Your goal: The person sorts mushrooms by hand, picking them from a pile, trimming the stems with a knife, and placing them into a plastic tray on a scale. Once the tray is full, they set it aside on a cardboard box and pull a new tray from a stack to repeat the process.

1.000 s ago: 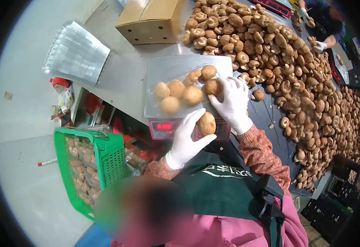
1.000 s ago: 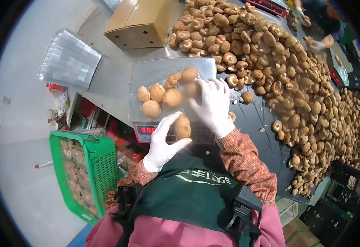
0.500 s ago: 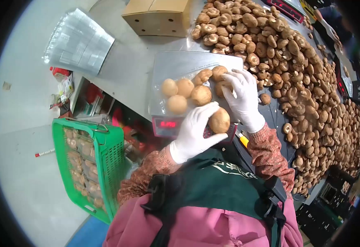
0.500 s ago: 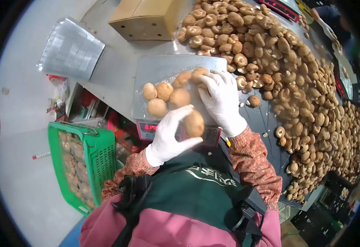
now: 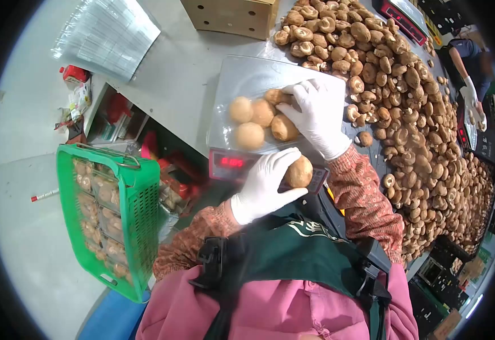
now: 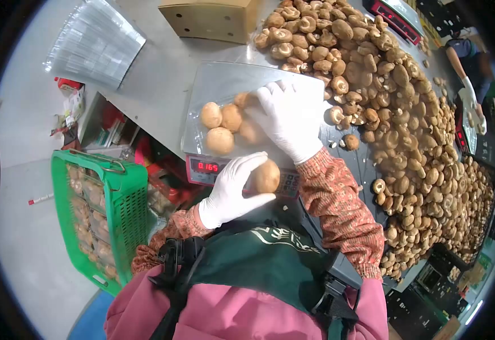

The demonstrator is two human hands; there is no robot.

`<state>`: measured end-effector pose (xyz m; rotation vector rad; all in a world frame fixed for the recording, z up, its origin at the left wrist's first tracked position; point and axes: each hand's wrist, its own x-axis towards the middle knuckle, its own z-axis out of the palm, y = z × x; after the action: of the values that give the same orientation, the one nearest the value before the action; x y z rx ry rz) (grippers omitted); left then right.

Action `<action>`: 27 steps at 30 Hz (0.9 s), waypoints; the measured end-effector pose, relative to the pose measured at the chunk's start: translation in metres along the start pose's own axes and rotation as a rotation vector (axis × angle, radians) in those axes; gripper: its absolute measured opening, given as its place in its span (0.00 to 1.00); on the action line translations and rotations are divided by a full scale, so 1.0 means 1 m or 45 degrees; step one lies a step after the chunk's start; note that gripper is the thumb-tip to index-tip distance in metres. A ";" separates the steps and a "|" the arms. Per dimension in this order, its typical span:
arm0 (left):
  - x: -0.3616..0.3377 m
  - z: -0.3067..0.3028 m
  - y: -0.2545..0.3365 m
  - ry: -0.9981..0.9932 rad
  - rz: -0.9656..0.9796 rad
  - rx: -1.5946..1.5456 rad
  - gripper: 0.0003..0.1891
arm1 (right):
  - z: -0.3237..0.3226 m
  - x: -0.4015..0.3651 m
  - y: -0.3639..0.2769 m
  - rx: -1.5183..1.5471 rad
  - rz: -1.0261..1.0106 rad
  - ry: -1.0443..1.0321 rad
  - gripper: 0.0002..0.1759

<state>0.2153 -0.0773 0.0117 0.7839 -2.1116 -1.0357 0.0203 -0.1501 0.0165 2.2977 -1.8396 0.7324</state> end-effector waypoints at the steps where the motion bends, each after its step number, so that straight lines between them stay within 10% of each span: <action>1: -0.001 0.002 -0.004 0.006 -0.015 -0.009 0.39 | 0.000 0.001 -0.004 0.056 0.032 -0.032 0.13; 15: 0.073 -0.009 -0.003 0.139 0.145 0.569 0.36 | -0.034 -0.090 0.033 0.696 0.768 0.327 0.09; 19: 0.093 -0.003 -0.021 -0.179 0.176 1.161 0.35 | -0.044 -0.100 0.028 0.567 0.778 0.341 0.08; 27: 0.086 0.000 -0.033 -0.095 0.259 0.996 0.31 | -0.023 -0.052 0.013 0.232 0.141 0.068 0.21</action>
<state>0.1703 -0.1574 0.0083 0.8536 -2.6115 -0.0984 -0.0068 -0.0986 0.0113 2.2696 -1.9640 1.0066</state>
